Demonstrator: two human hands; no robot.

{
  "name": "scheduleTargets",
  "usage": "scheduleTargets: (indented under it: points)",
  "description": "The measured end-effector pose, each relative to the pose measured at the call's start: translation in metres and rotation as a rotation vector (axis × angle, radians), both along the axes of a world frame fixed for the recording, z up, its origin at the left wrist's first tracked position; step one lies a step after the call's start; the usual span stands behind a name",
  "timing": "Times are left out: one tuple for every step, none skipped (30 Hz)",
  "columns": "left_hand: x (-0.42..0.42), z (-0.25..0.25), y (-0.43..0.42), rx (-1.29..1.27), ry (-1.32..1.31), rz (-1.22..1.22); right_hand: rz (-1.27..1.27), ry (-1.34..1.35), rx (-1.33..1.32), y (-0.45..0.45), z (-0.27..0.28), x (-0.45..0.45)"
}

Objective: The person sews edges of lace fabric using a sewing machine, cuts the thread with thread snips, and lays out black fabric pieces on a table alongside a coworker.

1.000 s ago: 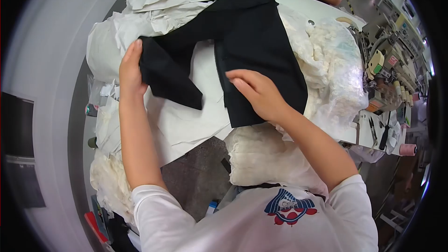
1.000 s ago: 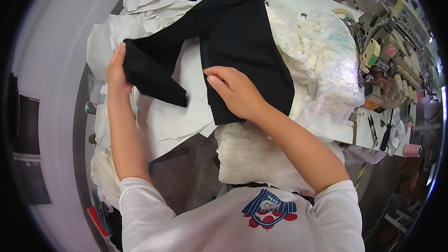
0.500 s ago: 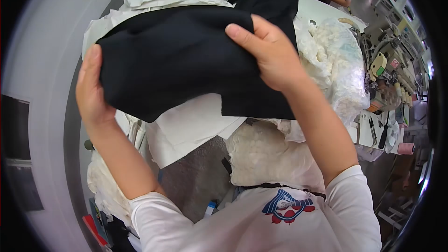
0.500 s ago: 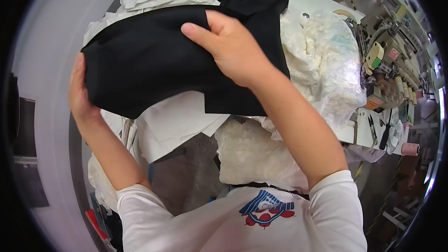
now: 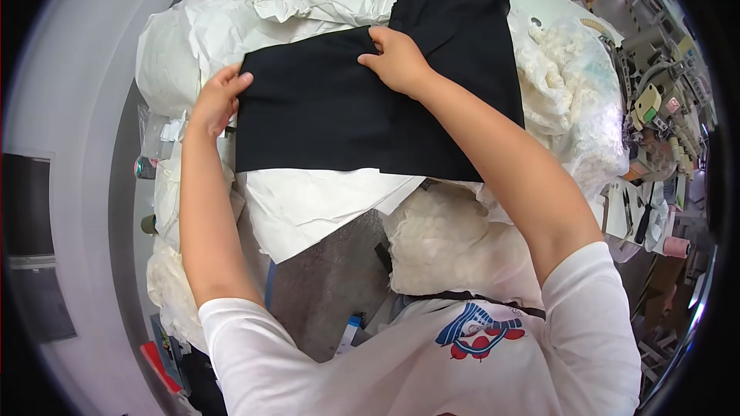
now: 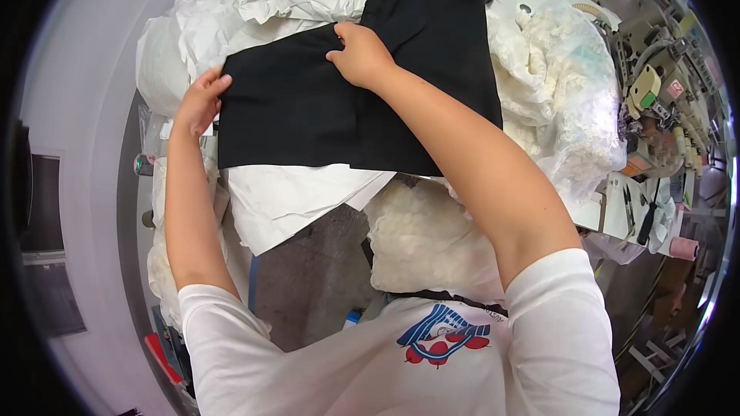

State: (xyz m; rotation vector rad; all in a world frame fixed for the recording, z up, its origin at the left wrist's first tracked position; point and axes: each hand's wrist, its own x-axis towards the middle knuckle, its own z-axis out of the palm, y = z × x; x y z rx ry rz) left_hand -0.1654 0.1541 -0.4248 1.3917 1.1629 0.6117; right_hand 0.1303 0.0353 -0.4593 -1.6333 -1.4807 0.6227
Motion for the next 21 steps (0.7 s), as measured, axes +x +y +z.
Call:
scheduleTargets:
  points:
    - [-0.007,-0.009,0.005,-0.027,0.080,-0.061,0.012,-0.011,-0.007,0.001,-0.005,0.000]
    - [-0.005,-0.008,-0.004,-0.018,0.103,-0.091,0.012,-0.008,-0.015,0.001,-0.009,0.002]
    - [0.000,-0.004,-0.017,-0.009,0.124,-0.120,0.025,0.018,-0.002,0.002,-0.014,0.003]
    - [0.004,-0.002,-0.026,0.056,0.191,-0.116,0.038,0.044,0.011,0.001,-0.019,0.005]
    - [0.003,0.001,-0.031,0.051,0.192,-0.116,0.037,0.046,0.006,0.000,-0.019,0.005]
    - [0.003,0.003,-0.035,0.093,0.222,-0.086,0.018,0.075,0.021,-0.002,-0.020,0.005]
    - [0.003,0.004,-0.036,0.136,0.253,-0.056,-0.003,0.105,0.036,-0.005,-0.021,0.005]
    - [0.001,0.002,-0.036,0.218,0.236,-0.041,-0.005,0.106,0.032,-0.010,-0.018,0.005]
    - [-0.001,0.000,-0.036,0.214,0.237,-0.042,0.048,0.158,-0.024,-0.016,-0.015,0.005]
    - [-0.003,-0.002,-0.037,0.251,0.229,-0.027,0.102,0.211,-0.080,-0.022,-0.013,0.004]
    - [-0.003,-0.002,-0.039,0.288,0.222,-0.013,0.127,0.151,-0.068,-0.029,-0.012,0.002]
    - [-0.004,-0.004,-0.039,0.287,0.222,-0.015,0.126,0.132,-0.051,-0.033,-0.015,0.000]
    - [-0.006,-0.009,-0.039,0.293,0.218,-0.019,0.124,0.112,-0.032,-0.038,-0.019,-0.003]
    - [-0.007,-0.014,-0.038,0.301,0.214,-0.025,0.124,0.084,-0.022,-0.041,-0.019,-0.005]
    - [-0.008,-0.021,-0.037,0.303,0.213,-0.029,0.120,0.083,-0.021,-0.042,-0.021,-0.007]
    - [-0.009,-0.028,-0.035,0.390,0.250,0.002,0.089,0.074,-0.038,-0.042,-0.025,-0.008]
    - [-0.009,-0.031,-0.035,0.478,0.287,0.035,0.059,0.066,-0.054,-0.043,-0.024,-0.009]
    - [-0.008,-0.034,-0.034,0.481,0.287,0.035,0.058,0.066,-0.051,-0.043,-0.024,-0.011]
    - [-0.006,-0.037,-0.033,0.701,0.442,0.058,0.031,0.064,-0.043,-0.044,-0.023,-0.013]
    - [0.000,-0.035,-0.037,0.921,0.598,0.085,0.006,0.062,-0.034,-0.046,-0.021,-0.015]
    - [0.006,-0.029,-0.042,1.051,0.636,0.074,0.008,0.061,-0.030,-0.048,-0.021,-0.016]
